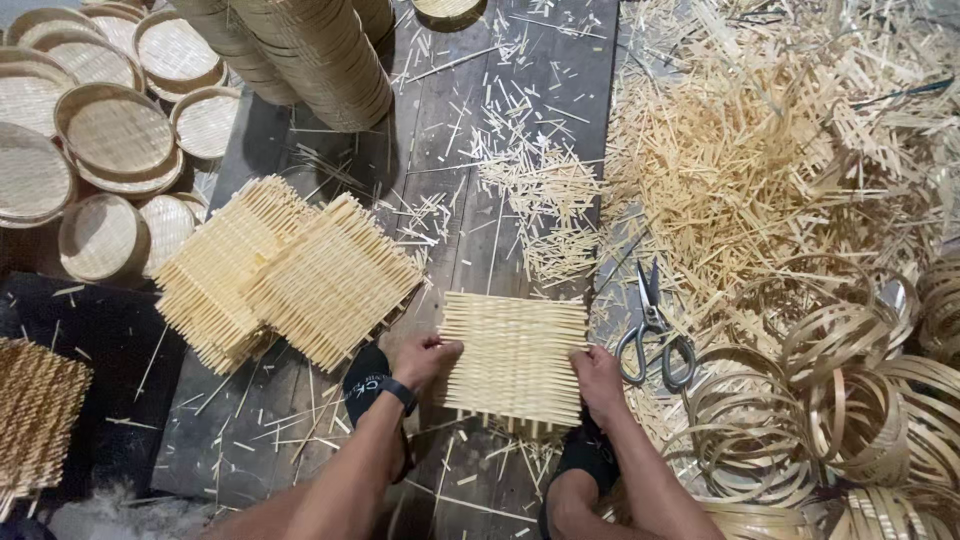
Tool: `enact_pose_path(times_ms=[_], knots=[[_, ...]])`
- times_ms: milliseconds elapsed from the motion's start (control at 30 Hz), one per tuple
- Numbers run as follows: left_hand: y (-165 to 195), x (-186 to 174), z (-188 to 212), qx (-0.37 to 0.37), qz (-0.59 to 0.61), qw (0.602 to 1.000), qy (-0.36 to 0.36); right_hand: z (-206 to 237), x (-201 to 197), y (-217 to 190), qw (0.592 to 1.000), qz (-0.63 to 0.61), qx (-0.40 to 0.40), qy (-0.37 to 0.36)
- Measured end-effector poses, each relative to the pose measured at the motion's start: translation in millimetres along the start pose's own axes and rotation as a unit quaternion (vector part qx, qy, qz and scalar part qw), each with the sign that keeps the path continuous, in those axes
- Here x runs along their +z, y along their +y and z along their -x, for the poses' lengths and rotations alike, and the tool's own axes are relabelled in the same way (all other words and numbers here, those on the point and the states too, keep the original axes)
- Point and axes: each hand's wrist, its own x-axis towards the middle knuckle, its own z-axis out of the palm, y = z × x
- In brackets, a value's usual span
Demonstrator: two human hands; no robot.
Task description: The person sits on the floor assembling bamboo steamer baskets. They press a woven bamboo mat around a round wooden base form, tuck and secure the rim, trim excess bamboo strips with scissors, and set finished mats onto a growing stack beside them.
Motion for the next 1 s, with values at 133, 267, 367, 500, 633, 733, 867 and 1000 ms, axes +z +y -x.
enact_pose_path(times_ms=[133, 267, 367, 500, 633, 733, 867, 1000], knots=[[-4, 7, -7, -0.015, 0.187, 0.979, -0.08, 9, 3, -15, 0.991, 0.128, -0.029, 0.01], [-3, 11, -3, -0.022, 0.127, 0.988, -0.081, 11, 9, -21, 0.998, 0.048, -0.04, -0.004], [-3, 11, -5, -0.032, 0.198, 0.975, -0.093, 9, 11, -20, 0.997, 0.05, -0.062, 0.003], [-6, 11, -9, -0.044, 0.246, 0.964, -0.088, 9, 13, -17, 0.996, 0.042, -0.076, 0.01], [8, 7, 0, -0.031, 0.239, 0.962, -0.127, 12, 16, -21, 0.991, 0.103, -0.066, 0.052], [31, 14, 24, 0.167, -0.081, 0.972, 0.147, 16, 18, -25, 0.983, 0.153, -0.07, 0.076], [51, 36, 56, 0.441, -0.346, 0.824, -0.079, 16, 20, -22, 0.979, 0.084, -0.169, 0.08], [57, 53, 71, 0.458, -0.444, 0.769, -0.041, 11, 15, -11, 0.979, 0.085, -0.165, 0.079]])
